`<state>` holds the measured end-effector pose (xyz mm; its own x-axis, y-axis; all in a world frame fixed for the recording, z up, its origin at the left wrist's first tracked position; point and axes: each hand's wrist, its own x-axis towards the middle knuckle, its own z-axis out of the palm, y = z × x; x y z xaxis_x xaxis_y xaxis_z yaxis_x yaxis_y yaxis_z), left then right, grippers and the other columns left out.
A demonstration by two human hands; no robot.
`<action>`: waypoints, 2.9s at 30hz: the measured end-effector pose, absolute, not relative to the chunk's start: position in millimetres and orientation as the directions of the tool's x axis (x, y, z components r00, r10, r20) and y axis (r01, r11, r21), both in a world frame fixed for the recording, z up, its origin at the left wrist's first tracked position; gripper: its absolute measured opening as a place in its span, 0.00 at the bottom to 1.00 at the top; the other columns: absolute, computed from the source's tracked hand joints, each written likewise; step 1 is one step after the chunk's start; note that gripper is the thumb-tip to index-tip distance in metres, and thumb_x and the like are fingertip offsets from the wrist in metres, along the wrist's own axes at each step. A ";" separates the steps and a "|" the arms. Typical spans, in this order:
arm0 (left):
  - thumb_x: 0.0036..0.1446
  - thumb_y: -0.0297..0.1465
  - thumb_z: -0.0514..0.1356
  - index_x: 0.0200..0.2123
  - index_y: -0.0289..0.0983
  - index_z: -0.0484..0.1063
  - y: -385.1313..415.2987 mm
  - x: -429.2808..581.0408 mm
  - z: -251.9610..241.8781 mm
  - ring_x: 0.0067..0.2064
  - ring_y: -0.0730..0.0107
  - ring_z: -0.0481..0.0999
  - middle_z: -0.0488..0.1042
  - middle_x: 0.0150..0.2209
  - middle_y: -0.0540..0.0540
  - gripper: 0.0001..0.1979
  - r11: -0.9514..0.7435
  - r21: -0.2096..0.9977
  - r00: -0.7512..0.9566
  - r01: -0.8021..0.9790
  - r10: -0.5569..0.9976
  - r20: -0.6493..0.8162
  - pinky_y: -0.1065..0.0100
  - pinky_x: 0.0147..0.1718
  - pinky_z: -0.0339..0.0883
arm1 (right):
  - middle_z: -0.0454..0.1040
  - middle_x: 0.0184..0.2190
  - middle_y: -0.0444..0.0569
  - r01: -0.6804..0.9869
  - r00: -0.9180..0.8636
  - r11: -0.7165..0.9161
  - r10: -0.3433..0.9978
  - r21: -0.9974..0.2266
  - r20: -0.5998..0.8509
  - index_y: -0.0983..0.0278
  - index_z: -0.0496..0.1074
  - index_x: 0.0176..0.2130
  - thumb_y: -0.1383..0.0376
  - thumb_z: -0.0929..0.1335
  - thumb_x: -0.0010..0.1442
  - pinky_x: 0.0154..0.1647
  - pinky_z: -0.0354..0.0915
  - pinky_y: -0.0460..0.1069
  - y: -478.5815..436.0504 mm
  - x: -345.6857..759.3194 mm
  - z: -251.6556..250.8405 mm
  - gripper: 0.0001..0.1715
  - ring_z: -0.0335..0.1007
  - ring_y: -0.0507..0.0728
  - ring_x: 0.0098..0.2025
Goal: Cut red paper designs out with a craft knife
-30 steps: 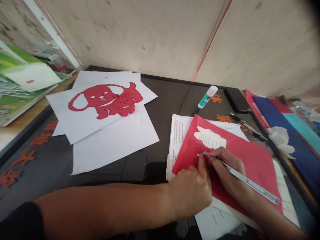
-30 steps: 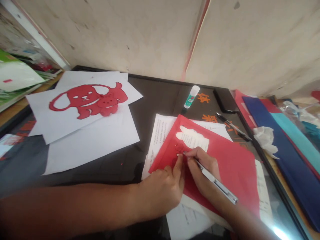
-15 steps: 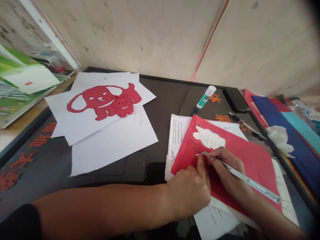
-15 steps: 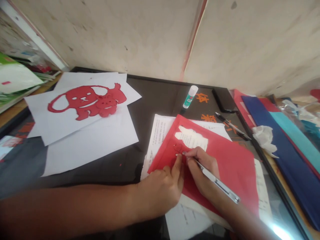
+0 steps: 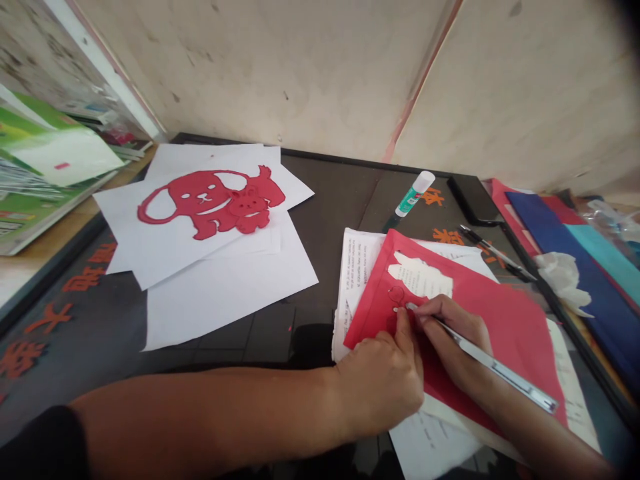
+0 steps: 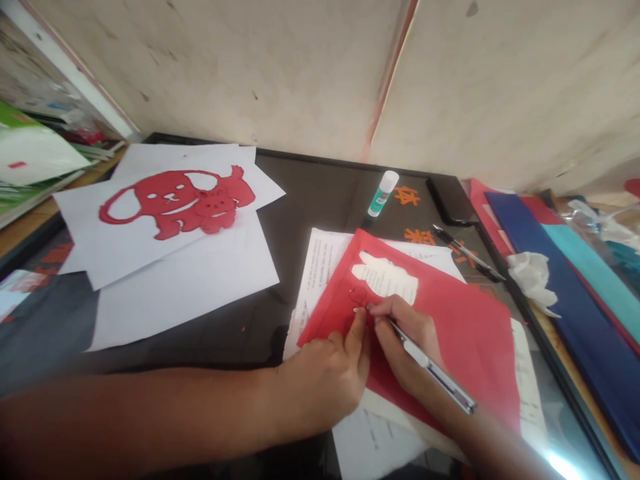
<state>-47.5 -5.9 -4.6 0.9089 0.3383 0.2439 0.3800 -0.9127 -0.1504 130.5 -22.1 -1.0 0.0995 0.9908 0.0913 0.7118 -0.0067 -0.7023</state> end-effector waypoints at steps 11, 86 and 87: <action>0.63 0.25 0.51 0.56 0.15 0.66 -4.2 -46.7 -2.8 0.24 0.66 0.74 0.67 0.53 0.12 0.23 -0.920 -0.153 0.926 0.360 0.331 0.183 0.69 0.14 0.61 | 0.73 0.24 0.43 0.689 0.095 -0.003 0.992 -0.725 0.085 0.60 0.70 0.29 0.67 0.63 0.60 0.27 0.63 0.48 -23.3 129.9 2.6 0.09 0.68 0.53 0.26; 0.56 0.23 0.51 0.54 0.16 0.70 -4.3 -46.7 -2.0 0.20 0.67 0.72 0.68 0.52 0.13 0.24 -0.905 -0.224 0.926 0.361 0.319 0.201 0.69 0.11 0.62 | 0.73 0.25 0.44 0.606 0.009 0.003 1.000 -0.795 0.010 0.61 0.71 0.33 0.62 0.67 0.62 0.25 0.62 0.46 -9.3 158.1 1.2 0.06 0.65 0.51 0.24; 0.56 0.23 0.50 0.54 0.16 0.70 -4.5 -46.7 -2.0 0.20 0.67 0.71 0.68 0.52 0.13 0.24 -0.905 -0.224 0.925 0.362 0.320 0.203 0.69 0.11 0.62 | 0.73 0.26 0.44 0.610 0.001 0.009 1.000 -0.793 0.012 0.61 0.72 0.33 0.63 0.67 0.62 0.25 0.62 0.46 -9.2 158.3 1.5 0.06 0.66 0.51 0.25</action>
<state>-46.7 -4.5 -2.0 0.9253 0.3204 0.2030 0.3624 -0.9046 -0.2242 158.3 -9.2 1.5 0.0012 0.9999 0.0121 0.6097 0.0089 -0.7926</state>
